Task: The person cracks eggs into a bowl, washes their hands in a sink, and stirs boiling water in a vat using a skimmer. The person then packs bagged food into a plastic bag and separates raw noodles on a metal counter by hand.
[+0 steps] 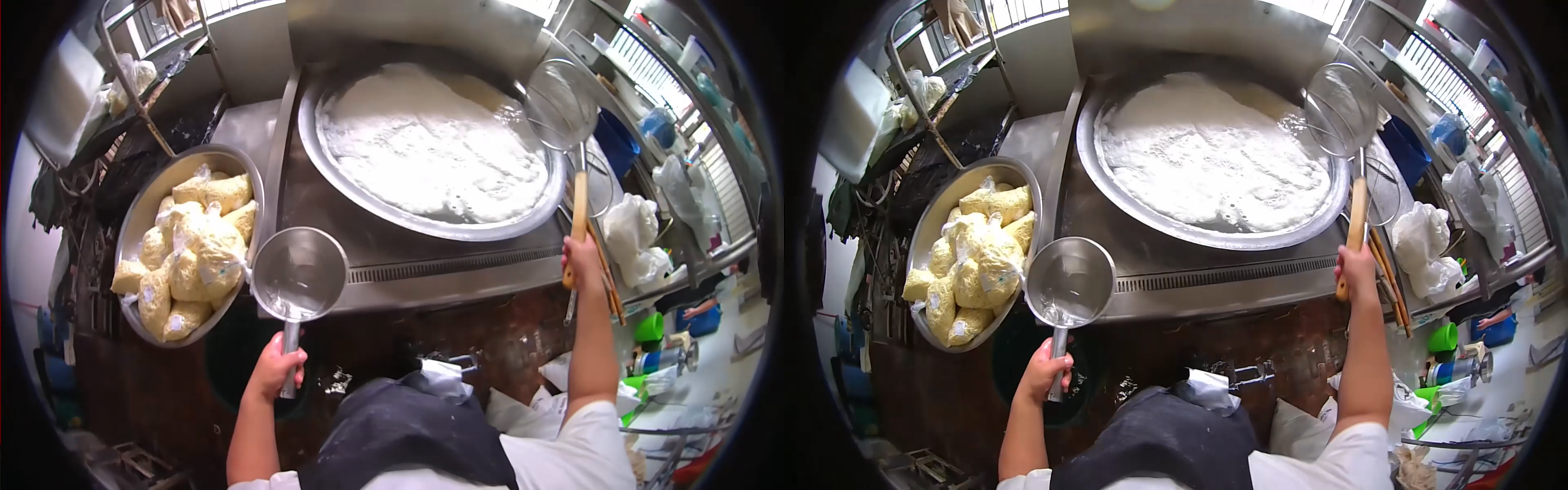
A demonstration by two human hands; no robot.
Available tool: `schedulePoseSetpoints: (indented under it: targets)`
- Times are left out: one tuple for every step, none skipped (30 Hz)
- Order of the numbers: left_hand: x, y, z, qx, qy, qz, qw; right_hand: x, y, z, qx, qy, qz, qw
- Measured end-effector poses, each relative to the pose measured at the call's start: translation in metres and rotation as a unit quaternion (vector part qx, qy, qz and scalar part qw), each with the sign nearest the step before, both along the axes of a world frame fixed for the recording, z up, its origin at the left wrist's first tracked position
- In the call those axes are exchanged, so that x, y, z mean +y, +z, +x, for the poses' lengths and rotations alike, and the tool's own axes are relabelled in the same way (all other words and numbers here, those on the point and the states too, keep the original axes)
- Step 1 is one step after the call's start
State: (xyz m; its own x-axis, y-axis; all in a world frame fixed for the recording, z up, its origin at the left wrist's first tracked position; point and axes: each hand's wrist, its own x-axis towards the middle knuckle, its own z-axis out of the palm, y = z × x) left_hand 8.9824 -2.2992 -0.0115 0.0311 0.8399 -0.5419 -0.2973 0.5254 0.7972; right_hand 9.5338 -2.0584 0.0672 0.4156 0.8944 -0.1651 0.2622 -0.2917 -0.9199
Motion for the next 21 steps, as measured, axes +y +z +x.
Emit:
schedulePoseSetpoints:
  targets:
    - [-0.003,-0.006,0.002,-0.008,0.030,-0.008,0.999,0.028,-0.011,0.012,-0.014,0.005,-0.023,1.000]
    - [-0.005,-0.010,0.004,-0.008,0.032,-0.013,0.999,0.048,-0.020,0.019,-0.028,0.012,-0.044,0.999]
    - [-0.009,-0.014,0.007,-0.013,0.066,-0.008,0.998,0.059,-0.025,0.019,-0.030,0.014,-0.050,0.998]
    - [-0.011,-0.017,0.011,-0.021,0.103,-0.003,0.994,0.069,-0.028,0.019,-0.011,0.040,-0.086,0.995]
    - [-0.012,-0.021,0.012,-0.039,0.119,0.002,0.992,0.077,-0.029,0.018,0.006,0.067,-0.121,0.990]
    - [-0.011,-0.023,0.013,-0.047,0.130,0.007,0.990,0.079,-0.025,0.013,0.000,0.074,-0.126,0.989]
    - [-0.009,-0.022,0.016,-0.055,0.140,0.005,0.989,0.075,-0.017,0.004,0.041,0.085,-0.188,0.978]
    - [-0.009,-0.019,0.018,-0.062,0.150,0.002,0.987,0.069,-0.012,-0.002,0.083,0.096,-0.249,0.960]
    - [-0.011,-0.023,0.016,-0.062,0.156,-0.001,0.986,0.063,-0.010,-0.003,0.126,0.125,-0.278,0.944]
    - [-0.013,-0.031,0.013,-0.092,0.146,0.011,0.985,0.050,0.002,-0.017,0.146,0.137,-0.292,0.935]
    - [-0.015,-0.035,0.009,-0.123,0.134,0.026,0.983,0.040,0.009,-0.026,0.169,0.157,-0.301,0.925]
    - [-0.017,-0.035,0.007,-0.123,0.133,0.027,0.983,0.032,0.014,-0.034,0.193,0.175,-0.308,0.915]
    - [-0.019,-0.035,0.005,-0.208,0.152,0.015,0.966,0.025,0.016,-0.041,0.222,0.188,-0.317,0.903]
    - [-0.021,-0.036,0.003,-0.293,0.170,0.004,0.941,0.018,0.018,-0.048,0.240,0.200,-0.323,0.893]
    - [-0.027,-0.039,0.000,-0.314,0.158,-0.003,0.936,0.011,0.021,-0.058,0.244,0.203,-0.330,0.889]
    - [-0.031,-0.040,0.002,-0.316,0.157,-0.001,0.936,0.003,0.026,-0.069,0.249,0.206,-0.336,0.885]
    - [-0.036,-0.039,0.003,-0.324,0.129,-0.013,0.937,-0.004,0.031,-0.080,0.246,0.222,-0.337,0.881]
    - [-0.041,-0.037,0.005,-0.330,0.101,-0.026,0.938,-0.011,0.034,-0.089,0.246,0.223,-0.336,0.881]
    - [-0.043,-0.035,0.008,-0.287,0.109,-0.024,0.951,-0.017,0.036,-0.098,0.274,0.236,-0.349,0.865]
    - [-0.045,-0.031,0.014,-0.267,0.140,-0.028,0.953,-0.023,0.037,-0.106,0.301,0.250,-0.361,0.846]
    - [-0.045,-0.028,0.014,-0.265,0.148,-0.021,0.953,-0.029,0.039,-0.114,0.320,0.263,-0.367,0.833]
